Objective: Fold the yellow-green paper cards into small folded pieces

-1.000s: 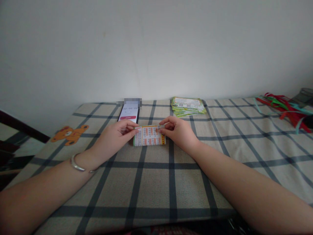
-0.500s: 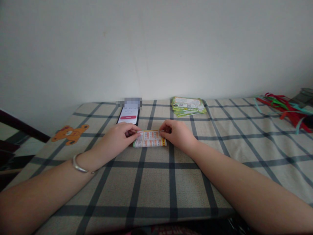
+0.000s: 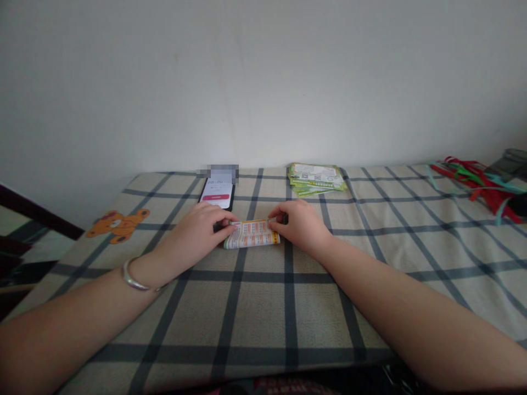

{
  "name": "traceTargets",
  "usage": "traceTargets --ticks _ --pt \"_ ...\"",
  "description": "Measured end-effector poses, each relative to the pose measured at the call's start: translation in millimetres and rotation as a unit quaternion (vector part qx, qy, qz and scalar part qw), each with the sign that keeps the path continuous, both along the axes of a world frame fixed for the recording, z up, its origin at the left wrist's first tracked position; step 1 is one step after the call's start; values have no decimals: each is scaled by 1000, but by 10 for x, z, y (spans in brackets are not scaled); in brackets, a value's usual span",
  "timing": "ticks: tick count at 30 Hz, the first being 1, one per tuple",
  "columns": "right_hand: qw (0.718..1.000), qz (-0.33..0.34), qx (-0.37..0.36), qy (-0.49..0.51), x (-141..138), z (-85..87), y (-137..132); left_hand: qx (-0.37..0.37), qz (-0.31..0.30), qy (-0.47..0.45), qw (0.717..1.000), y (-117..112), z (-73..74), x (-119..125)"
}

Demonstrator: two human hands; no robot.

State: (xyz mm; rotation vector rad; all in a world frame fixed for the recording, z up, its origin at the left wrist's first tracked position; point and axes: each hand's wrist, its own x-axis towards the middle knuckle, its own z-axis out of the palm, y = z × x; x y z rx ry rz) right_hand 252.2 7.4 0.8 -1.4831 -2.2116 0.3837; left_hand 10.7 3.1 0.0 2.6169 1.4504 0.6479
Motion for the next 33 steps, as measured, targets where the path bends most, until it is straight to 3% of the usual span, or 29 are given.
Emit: traceTargets --ticks 9,13,20,25,33 --pt "999 5 27 -17 8 -12 -6 -14 -5 -4 1000 32 -19 -21" --pt "996 44 71 -19 37 -64 25 1 -13 8 1000 36 -37 -17" --pt "991 108 77 -27 38 -45 39 25 -73 30 997 22 -27 6" --pt "987 113 94 -64 31 8 3 30 -83 72 993 6 35 -6" --pt "986 69 94 -117 10 83 -96 11 -80 117 990 -19 80 -28"
